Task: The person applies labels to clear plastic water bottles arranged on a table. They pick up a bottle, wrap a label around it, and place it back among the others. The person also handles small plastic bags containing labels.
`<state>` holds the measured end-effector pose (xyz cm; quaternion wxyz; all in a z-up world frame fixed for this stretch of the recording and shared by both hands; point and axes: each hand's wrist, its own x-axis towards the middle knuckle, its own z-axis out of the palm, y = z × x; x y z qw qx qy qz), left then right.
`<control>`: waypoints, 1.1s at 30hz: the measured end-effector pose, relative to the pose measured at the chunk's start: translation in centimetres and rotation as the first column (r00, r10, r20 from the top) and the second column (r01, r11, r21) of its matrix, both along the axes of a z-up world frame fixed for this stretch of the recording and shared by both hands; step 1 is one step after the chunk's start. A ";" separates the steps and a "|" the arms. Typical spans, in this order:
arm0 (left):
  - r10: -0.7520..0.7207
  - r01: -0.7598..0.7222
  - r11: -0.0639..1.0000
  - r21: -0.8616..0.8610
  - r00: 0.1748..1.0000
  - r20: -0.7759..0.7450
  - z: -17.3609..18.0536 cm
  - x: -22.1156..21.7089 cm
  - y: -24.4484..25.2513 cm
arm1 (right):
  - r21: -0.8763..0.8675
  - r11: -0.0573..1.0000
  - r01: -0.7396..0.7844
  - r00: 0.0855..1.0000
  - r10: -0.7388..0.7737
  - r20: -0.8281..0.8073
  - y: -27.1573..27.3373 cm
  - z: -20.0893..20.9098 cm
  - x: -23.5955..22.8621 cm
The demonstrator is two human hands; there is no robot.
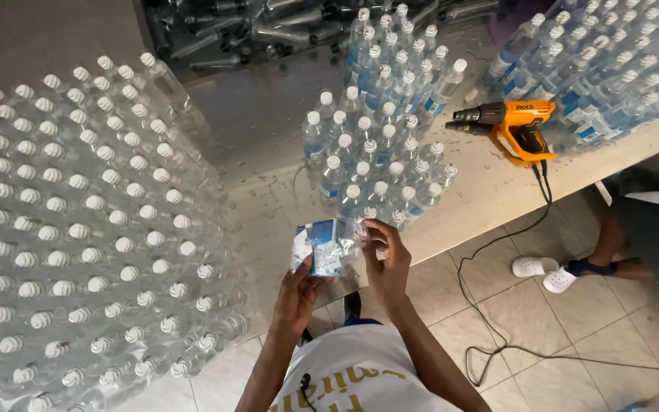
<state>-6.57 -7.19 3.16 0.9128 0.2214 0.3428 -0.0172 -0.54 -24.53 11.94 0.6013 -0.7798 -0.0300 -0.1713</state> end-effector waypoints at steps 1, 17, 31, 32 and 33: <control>-0.101 0.100 0.987 0.126 0.995 0.001 2.7 -0.2 0.2 | -0.067 0.998 0.018 0.996 -0.013 0.083 0.3 0.3 -0.4; -0.784 -0.448 0.070 0.891 0.528 0.327 9.0 3.1 -1.0 | -0.490 0.860 0.142 0.931 0.052 0.362 1.1 3.7 -6.2; -0.840 -0.737 -0.208 0.643 0.472 0.269 7.9 1.7 4.9 | -0.053 0.951 -0.305 0.952 0.305 -0.006 1.3 5.6 -4.8; -0.837 -0.750 -0.190 0.633 0.461 0.295 8.1 1.6 5.2 | 0.029 0.934 -0.357 0.928 0.358 -0.103 1.2 6.1 -4.5; -0.833 -0.751 -0.194 0.631 0.466 0.299 8.5 1.7 5.5 | 0.026 0.931 -0.363 0.926 0.364 -0.101 0.8 5.9 -4.3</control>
